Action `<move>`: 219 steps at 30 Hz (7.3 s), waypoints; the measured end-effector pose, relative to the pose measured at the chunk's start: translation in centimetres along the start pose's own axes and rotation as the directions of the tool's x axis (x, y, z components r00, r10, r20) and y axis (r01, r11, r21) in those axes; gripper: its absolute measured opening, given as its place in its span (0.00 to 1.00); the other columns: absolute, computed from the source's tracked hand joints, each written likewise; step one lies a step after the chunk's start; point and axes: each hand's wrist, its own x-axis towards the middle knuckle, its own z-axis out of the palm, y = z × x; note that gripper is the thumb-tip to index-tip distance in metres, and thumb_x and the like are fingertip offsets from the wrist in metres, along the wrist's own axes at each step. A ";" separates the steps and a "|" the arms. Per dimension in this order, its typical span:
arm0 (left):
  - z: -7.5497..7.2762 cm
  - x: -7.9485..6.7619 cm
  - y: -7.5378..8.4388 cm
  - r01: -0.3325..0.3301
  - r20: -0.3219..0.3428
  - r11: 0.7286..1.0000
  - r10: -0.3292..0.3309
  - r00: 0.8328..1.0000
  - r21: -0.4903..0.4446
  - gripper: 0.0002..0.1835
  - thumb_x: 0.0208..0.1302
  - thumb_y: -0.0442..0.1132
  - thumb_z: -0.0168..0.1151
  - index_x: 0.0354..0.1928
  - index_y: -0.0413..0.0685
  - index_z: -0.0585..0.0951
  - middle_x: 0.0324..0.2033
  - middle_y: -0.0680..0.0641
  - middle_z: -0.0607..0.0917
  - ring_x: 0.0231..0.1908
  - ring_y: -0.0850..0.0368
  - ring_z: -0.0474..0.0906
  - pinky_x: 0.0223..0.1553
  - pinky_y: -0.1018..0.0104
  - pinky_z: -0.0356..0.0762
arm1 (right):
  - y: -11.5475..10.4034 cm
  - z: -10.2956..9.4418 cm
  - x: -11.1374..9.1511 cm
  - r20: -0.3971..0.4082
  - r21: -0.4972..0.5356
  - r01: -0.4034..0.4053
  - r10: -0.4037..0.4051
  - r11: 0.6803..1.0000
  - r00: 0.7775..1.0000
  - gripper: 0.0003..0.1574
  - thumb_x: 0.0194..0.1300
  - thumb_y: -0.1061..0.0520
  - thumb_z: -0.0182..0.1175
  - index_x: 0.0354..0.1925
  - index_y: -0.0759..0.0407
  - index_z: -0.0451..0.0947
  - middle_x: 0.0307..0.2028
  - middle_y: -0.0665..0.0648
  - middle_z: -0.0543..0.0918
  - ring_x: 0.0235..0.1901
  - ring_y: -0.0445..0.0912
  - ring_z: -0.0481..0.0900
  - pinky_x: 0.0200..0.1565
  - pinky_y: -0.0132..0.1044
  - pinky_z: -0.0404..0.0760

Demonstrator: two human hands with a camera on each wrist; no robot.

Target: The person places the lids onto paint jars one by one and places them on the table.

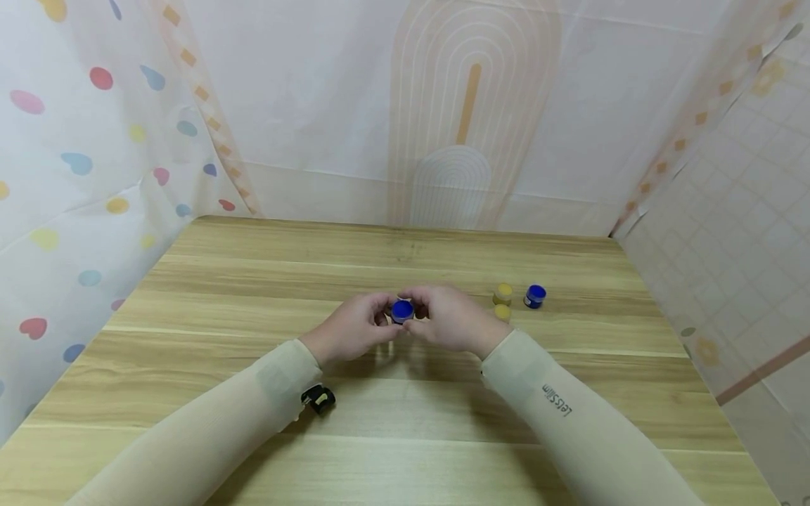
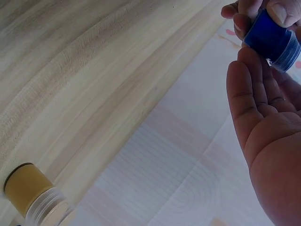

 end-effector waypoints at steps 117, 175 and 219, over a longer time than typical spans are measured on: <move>0.2 0.1 0.0 -0.011 0.010 1.000 0.011 1.000 -0.030 0.11 0.71 0.46 0.69 0.50 0.51 0.83 0.32 0.52 0.83 0.31 0.58 0.77 0.31 0.65 0.77 | 0.5 0.4 -0.1 -0.032 0.036 -0.038 0.040 0.999 0.999 0.26 0.72 0.58 0.66 0.66 0.58 0.79 0.50 0.54 0.89 0.48 0.43 0.86 0.53 0.41 0.86; 0.2 0.3 0.0 0.006 0.026 1.000 -0.005 1.000 -0.030 0.13 0.71 0.44 0.68 0.54 0.49 0.83 0.34 0.52 0.84 0.32 0.58 0.78 0.32 0.66 0.77 | 0.5 0.3 -0.3 -0.041 0.029 -0.041 0.042 0.999 0.998 0.22 0.72 0.58 0.66 0.63 0.56 0.82 0.49 0.53 0.89 0.46 0.43 0.86 0.52 0.41 0.86; 0.3 0.4 0.0 -0.010 0.024 1.000 0.010 1.000 -0.028 0.12 0.71 0.44 0.69 0.51 0.49 0.82 0.34 0.52 0.84 0.33 0.58 0.78 0.33 0.66 0.77 | 0.6 0.1 -0.3 -0.012 0.038 -0.032 0.032 0.999 0.999 0.26 0.72 0.60 0.65 0.67 0.57 0.79 0.51 0.54 0.89 0.48 0.44 0.86 0.55 0.43 0.86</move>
